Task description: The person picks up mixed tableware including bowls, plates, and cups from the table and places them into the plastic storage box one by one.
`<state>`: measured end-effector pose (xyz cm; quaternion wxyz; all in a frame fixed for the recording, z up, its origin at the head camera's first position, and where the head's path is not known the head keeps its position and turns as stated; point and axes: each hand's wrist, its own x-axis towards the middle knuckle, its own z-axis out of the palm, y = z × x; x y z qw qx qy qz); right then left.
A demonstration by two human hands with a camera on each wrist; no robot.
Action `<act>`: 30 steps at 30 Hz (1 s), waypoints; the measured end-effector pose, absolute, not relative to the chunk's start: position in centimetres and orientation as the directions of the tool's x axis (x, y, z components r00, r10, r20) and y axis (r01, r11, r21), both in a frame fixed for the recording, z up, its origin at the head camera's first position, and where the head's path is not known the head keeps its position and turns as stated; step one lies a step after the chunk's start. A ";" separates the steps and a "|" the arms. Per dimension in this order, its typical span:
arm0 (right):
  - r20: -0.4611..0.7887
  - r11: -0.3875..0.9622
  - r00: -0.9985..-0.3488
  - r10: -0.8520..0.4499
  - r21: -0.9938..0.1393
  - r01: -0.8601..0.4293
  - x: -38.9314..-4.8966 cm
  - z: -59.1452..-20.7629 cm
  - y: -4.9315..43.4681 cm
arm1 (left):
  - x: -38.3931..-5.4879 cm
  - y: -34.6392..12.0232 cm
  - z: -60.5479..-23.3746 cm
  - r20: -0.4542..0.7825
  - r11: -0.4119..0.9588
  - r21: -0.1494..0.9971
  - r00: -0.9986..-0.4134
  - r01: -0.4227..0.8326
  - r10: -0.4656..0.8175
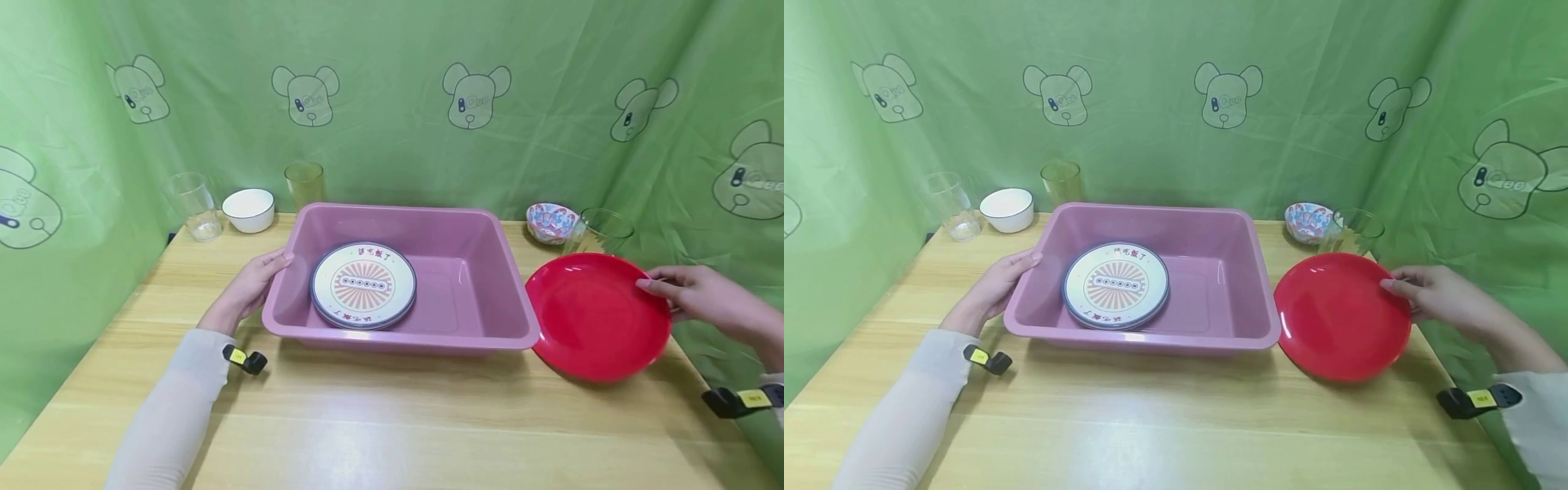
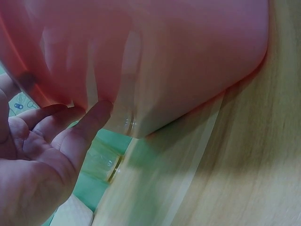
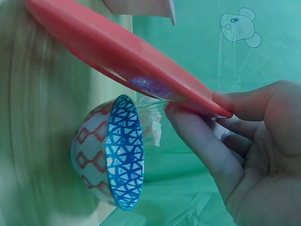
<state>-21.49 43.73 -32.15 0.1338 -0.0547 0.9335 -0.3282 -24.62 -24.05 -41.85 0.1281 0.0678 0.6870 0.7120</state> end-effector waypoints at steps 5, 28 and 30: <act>-0.174 0.795 -0.969 -0.175 -0.606 -0.035 -21.7 -31.1 43.4 | -24.6 -24.0 -41.8 -0.082 -0.020 0.996 -0.957 -0.091 0.278; 0.050 0.852 -0.998 -0.042 -0.520 -0.062 -23.5 -25.3 40.7 | -24.0 -23.4 -41.1 -0.105 0.027 0.995 -0.963 -0.101 0.248; 0.054 0.853 -0.998 -0.039 -0.518 -0.061 -23.6 -24.9 40.4 | -24.0 -23.3 -41.0 -0.104 0.036 0.995 -0.962 -0.098 0.251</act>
